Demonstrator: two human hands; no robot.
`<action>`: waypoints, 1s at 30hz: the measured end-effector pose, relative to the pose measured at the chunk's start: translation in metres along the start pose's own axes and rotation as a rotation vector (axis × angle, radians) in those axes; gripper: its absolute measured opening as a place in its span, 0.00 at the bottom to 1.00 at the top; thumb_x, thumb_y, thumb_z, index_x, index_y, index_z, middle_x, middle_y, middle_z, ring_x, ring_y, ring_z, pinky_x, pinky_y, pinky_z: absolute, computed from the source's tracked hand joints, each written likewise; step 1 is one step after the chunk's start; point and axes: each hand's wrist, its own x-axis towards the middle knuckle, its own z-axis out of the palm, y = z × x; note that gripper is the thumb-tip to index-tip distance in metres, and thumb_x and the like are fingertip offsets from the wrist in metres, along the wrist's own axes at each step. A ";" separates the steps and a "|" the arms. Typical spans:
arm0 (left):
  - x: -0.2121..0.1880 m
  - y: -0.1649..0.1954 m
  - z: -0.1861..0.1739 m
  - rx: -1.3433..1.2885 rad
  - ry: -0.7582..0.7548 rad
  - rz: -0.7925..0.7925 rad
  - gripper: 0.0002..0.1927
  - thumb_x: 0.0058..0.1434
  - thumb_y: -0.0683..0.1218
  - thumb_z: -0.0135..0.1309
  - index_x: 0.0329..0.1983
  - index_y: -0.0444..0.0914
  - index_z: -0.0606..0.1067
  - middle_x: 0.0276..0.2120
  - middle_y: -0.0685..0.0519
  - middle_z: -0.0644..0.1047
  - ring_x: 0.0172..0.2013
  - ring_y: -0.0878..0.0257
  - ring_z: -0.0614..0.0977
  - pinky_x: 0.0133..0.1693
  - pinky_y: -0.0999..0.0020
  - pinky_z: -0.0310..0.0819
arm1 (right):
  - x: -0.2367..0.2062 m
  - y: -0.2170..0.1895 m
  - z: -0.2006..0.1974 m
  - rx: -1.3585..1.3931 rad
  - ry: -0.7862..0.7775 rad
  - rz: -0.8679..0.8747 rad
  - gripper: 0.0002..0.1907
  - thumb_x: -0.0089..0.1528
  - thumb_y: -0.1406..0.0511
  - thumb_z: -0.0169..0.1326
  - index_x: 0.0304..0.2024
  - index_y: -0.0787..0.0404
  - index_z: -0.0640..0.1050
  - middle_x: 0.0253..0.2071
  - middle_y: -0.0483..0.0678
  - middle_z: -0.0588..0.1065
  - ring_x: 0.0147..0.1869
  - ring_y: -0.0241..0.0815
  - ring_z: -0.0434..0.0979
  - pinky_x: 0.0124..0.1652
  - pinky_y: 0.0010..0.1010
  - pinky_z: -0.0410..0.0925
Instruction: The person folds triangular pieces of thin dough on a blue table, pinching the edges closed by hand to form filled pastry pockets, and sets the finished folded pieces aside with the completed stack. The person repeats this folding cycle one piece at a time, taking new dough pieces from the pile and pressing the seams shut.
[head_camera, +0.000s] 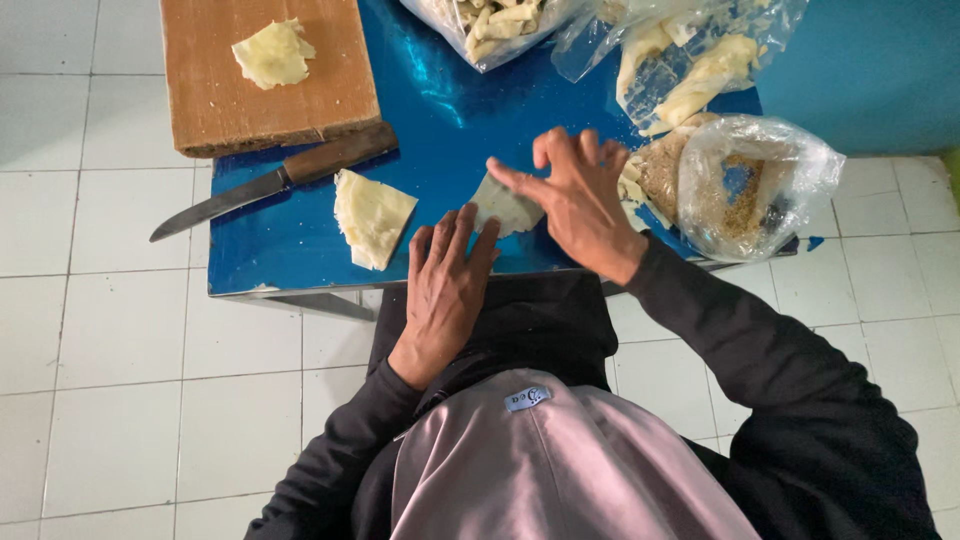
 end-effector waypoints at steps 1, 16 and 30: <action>0.000 0.000 0.000 -0.008 0.000 0.004 0.19 0.67 0.44 0.54 0.61 0.37 0.73 0.61 0.41 0.70 0.61 0.45 0.72 0.59 0.49 0.63 | -0.004 -0.004 0.002 0.026 -0.015 -0.016 0.35 0.64 0.76 0.50 0.67 0.37 0.78 0.48 0.45 0.63 0.50 0.49 0.58 0.46 0.45 0.50; 0.003 -0.002 -0.012 0.031 -0.002 0.039 0.18 0.66 0.42 0.56 0.59 0.38 0.74 0.61 0.39 0.70 0.60 0.43 0.73 0.60 0.48 0.64 | -0.135 0.135 -0.073 0.038 -0.180 0.462 0.08 0.72 0.68 0.57 0.44 0.49 0.85 0.39 0.42 0.80 0.39 0.38 0.75 0.54 0.36 0.57; 0.016 -0.001 -0.006 0.047 0.077 -0.229 0.16 0.62 0.47 0.61 0.48 0.33 0.74 0.43 0.46 0.70 0.46 0.48 0.72 0.45 0.55 0.66 | -0.136 0.116 -0.032 -0.072 -0.074 0.387 0.02 0.65 0.67 0.60 0.37 0.54 0.80 0.38 0.44 0.80 0.42 0.45 0.77 0.55 0.46 0.51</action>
